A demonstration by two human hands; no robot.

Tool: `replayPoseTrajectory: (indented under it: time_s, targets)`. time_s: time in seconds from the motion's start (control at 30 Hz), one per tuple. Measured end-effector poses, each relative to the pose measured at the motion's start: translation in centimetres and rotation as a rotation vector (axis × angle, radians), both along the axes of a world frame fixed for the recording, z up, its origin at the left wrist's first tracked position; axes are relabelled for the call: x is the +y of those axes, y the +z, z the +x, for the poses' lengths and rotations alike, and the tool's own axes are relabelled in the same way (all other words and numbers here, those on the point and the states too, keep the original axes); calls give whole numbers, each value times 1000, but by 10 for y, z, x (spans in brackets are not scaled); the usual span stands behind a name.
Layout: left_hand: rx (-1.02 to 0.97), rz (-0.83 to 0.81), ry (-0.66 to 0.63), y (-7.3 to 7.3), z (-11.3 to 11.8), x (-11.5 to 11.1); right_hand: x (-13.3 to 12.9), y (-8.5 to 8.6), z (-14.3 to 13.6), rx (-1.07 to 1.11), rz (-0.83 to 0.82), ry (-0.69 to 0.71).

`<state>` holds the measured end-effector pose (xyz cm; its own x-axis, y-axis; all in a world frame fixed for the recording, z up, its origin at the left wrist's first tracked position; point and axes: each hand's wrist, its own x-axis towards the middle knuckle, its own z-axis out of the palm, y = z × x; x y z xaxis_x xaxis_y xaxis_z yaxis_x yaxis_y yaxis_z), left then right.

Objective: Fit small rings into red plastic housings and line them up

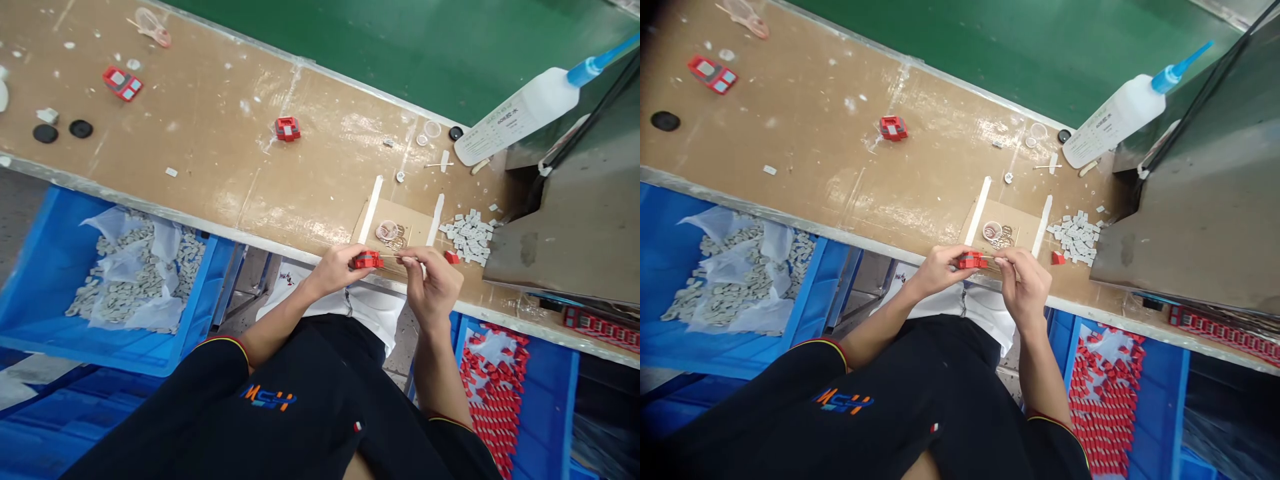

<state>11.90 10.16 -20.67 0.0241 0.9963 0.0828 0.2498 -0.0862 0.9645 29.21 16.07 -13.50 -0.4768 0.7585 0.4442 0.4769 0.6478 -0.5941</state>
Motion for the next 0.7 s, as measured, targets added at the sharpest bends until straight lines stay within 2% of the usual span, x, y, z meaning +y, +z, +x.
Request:
replayPoseTrajectory:
  time_s: [0.27, 0.7]
  targets:
    - [-5, 3, 6, -1, 0, 0, -3, -6, 1, -78, -9, 82]
    - [-13, 5, 11, -2, 0, -1, -3, -6, 1, -104, -5, 101]
